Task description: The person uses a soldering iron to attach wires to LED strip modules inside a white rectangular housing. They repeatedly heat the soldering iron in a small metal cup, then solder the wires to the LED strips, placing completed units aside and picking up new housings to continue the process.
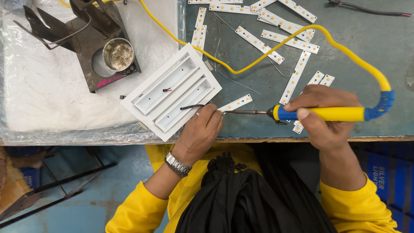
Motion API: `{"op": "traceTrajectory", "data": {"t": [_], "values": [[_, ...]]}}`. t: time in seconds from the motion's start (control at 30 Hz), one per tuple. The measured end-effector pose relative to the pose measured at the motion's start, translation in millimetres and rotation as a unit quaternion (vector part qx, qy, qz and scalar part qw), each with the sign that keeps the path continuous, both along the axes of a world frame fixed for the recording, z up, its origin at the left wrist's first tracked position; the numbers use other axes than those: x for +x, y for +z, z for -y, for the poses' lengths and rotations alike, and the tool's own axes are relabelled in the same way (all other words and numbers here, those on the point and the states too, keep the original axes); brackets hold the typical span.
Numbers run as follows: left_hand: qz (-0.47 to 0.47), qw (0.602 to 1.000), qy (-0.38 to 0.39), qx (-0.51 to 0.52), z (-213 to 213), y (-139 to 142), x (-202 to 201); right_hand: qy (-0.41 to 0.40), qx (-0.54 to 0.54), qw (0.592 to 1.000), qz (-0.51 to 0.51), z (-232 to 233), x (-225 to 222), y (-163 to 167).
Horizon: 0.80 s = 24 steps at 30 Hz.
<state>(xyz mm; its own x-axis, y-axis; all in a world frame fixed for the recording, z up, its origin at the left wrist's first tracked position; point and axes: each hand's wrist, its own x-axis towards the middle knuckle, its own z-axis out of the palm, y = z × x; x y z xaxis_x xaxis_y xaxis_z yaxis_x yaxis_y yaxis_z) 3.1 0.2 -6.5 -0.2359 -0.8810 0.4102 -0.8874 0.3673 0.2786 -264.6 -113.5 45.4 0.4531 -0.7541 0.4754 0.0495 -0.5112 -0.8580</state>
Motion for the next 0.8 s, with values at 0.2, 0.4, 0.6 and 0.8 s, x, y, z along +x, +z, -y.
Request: {"op": "traceTrajectory", "data": {"t": [0.2,0.4,0.6,0.8], "values": [[-0.020,1.000,0.011,0.000,1.1,-4.3,0.7,-0.034,0.023,0.999,0.017,0.6,-7.5,-6.3],[-0.013,1.000,0.005,-0.002,2.0,-6.3,1.0,-0.025,0.020,0.999,0.031,2.2,-9.7,-19.2],[-0.012,1.000,0.007,0.000,2.9,-7.0,-1.6,-0.046,0.044,0.996,0.065,2.6,-19.0,-27.0],[-0.021,0.999,0.021,-0.031,3.6,-12.7,0.9,-0.077,0.071,0.975,0.194,12.9,-36.3,-49.5]]}}
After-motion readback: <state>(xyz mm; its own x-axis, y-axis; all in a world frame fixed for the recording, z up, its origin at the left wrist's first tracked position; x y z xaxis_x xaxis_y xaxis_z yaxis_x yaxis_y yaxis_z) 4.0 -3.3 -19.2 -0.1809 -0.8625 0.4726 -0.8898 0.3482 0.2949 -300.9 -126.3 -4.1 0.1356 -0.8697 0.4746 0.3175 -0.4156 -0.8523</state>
